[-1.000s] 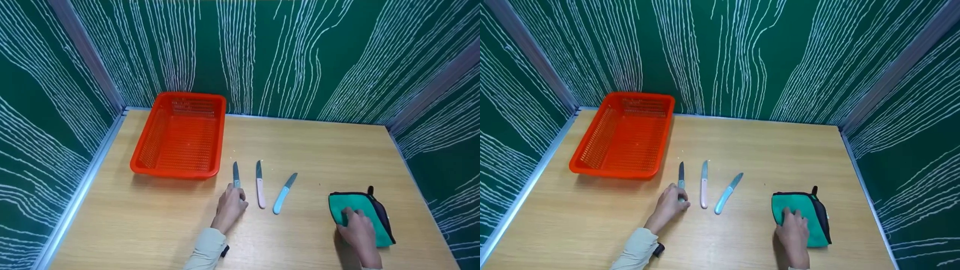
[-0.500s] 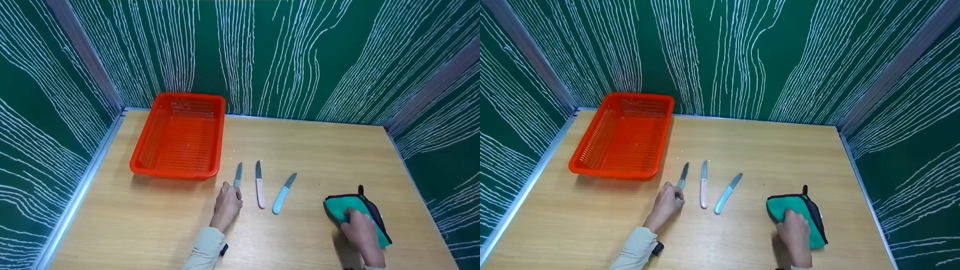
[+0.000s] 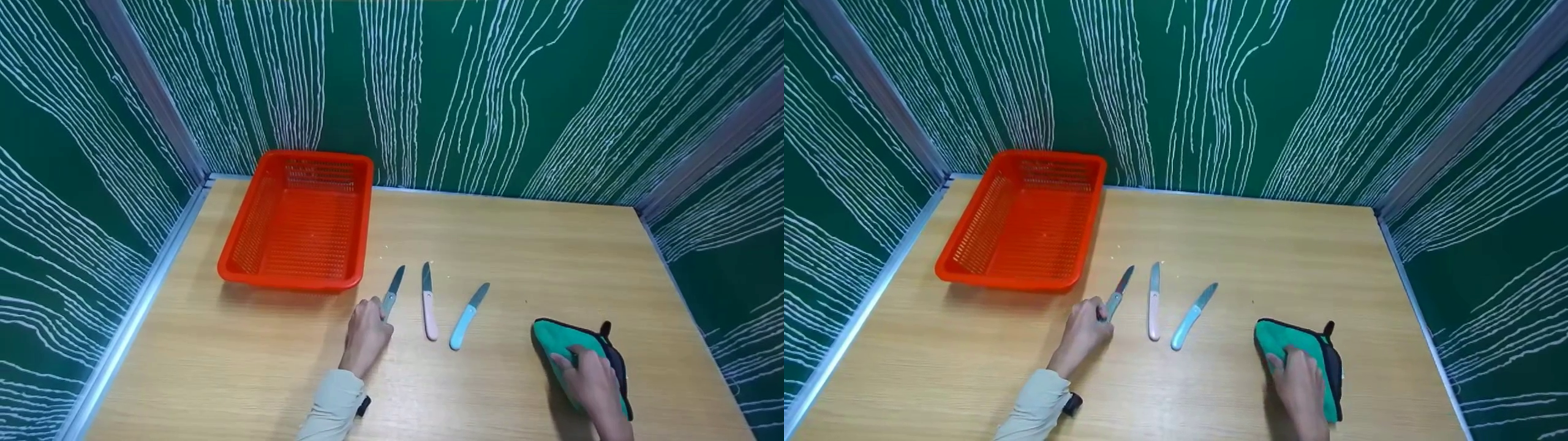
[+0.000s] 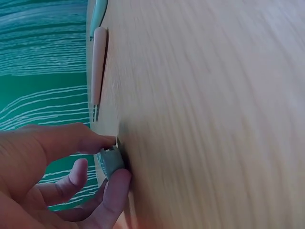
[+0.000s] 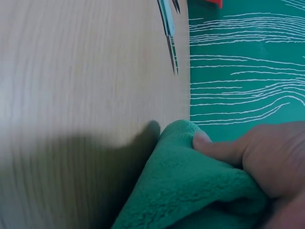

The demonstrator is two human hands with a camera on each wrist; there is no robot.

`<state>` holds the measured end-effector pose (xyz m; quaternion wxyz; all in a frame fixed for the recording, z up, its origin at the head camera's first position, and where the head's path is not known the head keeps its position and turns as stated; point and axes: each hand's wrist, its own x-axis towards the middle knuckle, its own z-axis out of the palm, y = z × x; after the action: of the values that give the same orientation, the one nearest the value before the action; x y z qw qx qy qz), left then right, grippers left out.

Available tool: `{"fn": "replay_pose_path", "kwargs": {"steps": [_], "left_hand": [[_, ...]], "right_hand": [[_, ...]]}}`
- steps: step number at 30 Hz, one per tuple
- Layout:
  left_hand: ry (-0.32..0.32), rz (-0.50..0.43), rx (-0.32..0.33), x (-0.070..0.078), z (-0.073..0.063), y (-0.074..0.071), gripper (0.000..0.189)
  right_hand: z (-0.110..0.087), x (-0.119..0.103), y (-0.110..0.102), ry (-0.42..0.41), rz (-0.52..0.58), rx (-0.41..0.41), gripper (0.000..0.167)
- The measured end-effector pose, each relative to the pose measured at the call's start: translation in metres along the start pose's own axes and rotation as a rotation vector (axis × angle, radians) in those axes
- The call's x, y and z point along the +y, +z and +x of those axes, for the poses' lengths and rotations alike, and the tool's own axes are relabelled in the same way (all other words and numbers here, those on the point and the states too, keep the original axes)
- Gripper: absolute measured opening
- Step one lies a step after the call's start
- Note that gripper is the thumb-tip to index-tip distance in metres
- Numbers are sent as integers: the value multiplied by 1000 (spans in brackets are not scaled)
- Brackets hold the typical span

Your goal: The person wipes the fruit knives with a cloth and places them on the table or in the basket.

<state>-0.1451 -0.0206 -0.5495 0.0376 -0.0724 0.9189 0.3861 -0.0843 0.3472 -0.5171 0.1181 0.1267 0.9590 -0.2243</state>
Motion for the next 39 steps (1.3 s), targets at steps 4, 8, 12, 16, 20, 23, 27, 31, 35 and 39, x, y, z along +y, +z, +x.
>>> {"fn": "replay_pose_path", "kwargs": {"steps": [4, 8, 12, 16, 20, 23, 27, 31, 35, 39], "left_hand": [[-50, -3, 0, 0, 1, -2, 22], [-46, 20, 32, -1, -1, -6, 22], [-33, 31, 53, -2, -4, -10, 20], [-58, -18, 42, -4, -5, -13, 19], [-53, -80, 83, -8, -5, -15, 16], [-31, -112, 128, -11, -6, -17, 16], [-36, -152, 156, -12, -6, -18, 16], [-89, -260, 164, -12, -6, -19, 18], [-150, -384, 182, -13, -7, -22, 18], [-144, -465, 222, -14, -8, -23, 19]], "right_hand": [[-2, -1, -1, -29, -3, 8, 76], [-3, -2, -2, -37, -10, 17, 75], [-4, -4, -2, -38, -11, 34, 73], [-8, -5, -2, -63, -8, 92, 67], [-13, -8, -5, -71, -23, 159, 61], [-16, -10, -9, -45, -31, 186, 61], [-19, -13, -13, -14, -2, 224, 57], [-19, -16, -16, 20, 59, 228, 56], [-16, -18, -16, 71, 135, 177, 62], [-15, -19, -15, 90, 193, 174, 65]]}}
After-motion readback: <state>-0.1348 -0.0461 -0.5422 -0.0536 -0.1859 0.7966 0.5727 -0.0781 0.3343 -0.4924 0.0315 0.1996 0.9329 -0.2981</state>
